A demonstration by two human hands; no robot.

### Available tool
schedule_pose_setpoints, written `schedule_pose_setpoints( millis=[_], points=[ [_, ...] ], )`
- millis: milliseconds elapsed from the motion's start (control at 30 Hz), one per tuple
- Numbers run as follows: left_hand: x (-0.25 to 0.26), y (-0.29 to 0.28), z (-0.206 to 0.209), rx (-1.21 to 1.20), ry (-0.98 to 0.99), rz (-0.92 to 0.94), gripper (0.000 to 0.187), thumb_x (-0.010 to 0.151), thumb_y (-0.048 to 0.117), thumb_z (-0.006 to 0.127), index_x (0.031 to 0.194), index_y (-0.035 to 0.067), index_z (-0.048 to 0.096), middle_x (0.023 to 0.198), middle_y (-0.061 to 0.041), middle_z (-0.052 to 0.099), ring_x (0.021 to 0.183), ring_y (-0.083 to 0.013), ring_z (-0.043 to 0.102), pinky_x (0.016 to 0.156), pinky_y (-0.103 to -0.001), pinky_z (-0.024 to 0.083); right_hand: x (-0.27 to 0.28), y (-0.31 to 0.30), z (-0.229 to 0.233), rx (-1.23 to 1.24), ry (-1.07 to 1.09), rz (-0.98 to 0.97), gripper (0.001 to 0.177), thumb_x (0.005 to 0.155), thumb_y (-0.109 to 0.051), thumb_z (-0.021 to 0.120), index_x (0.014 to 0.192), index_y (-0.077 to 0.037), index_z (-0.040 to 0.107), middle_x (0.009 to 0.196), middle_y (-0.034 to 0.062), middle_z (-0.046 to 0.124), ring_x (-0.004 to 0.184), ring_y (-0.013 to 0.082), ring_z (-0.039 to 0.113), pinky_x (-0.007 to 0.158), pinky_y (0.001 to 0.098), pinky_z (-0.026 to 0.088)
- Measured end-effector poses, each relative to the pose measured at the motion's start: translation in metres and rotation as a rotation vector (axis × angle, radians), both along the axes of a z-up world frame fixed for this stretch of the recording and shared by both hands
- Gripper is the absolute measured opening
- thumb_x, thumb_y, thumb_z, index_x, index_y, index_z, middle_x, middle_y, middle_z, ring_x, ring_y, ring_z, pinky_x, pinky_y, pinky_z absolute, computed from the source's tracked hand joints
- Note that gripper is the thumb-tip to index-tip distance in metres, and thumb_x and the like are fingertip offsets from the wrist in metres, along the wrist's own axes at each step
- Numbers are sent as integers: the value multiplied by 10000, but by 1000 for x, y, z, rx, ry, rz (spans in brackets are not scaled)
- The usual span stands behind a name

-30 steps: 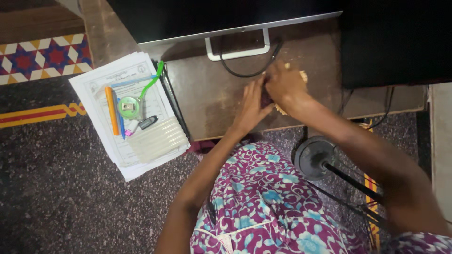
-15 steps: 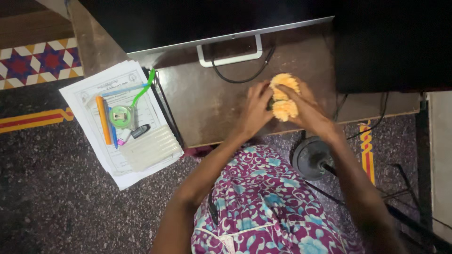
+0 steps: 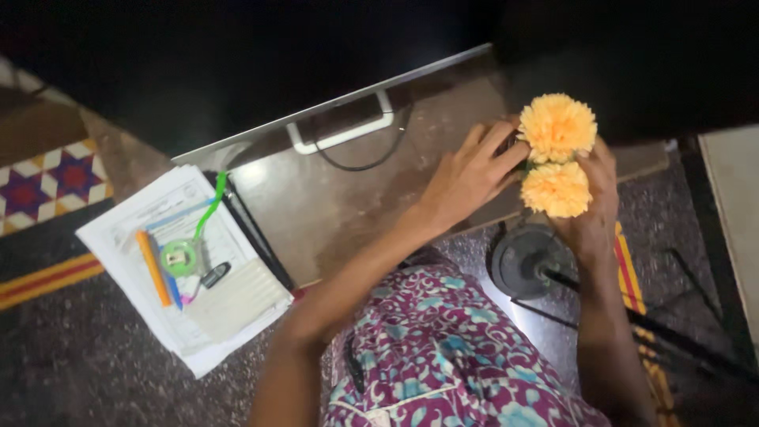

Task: The person organizes items on a desk, including books, papers, and decorative flowers, then uses a cloth to wipe down the surface of the desk and the monitor stand.

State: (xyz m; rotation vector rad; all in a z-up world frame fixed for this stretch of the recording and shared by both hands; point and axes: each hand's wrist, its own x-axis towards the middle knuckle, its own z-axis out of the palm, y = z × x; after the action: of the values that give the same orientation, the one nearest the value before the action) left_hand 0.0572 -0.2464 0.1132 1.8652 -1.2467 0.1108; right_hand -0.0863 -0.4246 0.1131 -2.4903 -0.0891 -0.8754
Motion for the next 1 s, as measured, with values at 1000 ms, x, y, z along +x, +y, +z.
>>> schedule_pose_setpoints(
  millis=[1000],
  points=[
    [85,119,-204,539,92,481,422,809,268,696,1157,35,647,1177,-164,602,1125,-361,584,882,-569,463,-23,1,19,62,142,-121,386,982,-73,796,1305,-40,587,1371,161,590,1241,334,612,1053,429,517]
  ],
)
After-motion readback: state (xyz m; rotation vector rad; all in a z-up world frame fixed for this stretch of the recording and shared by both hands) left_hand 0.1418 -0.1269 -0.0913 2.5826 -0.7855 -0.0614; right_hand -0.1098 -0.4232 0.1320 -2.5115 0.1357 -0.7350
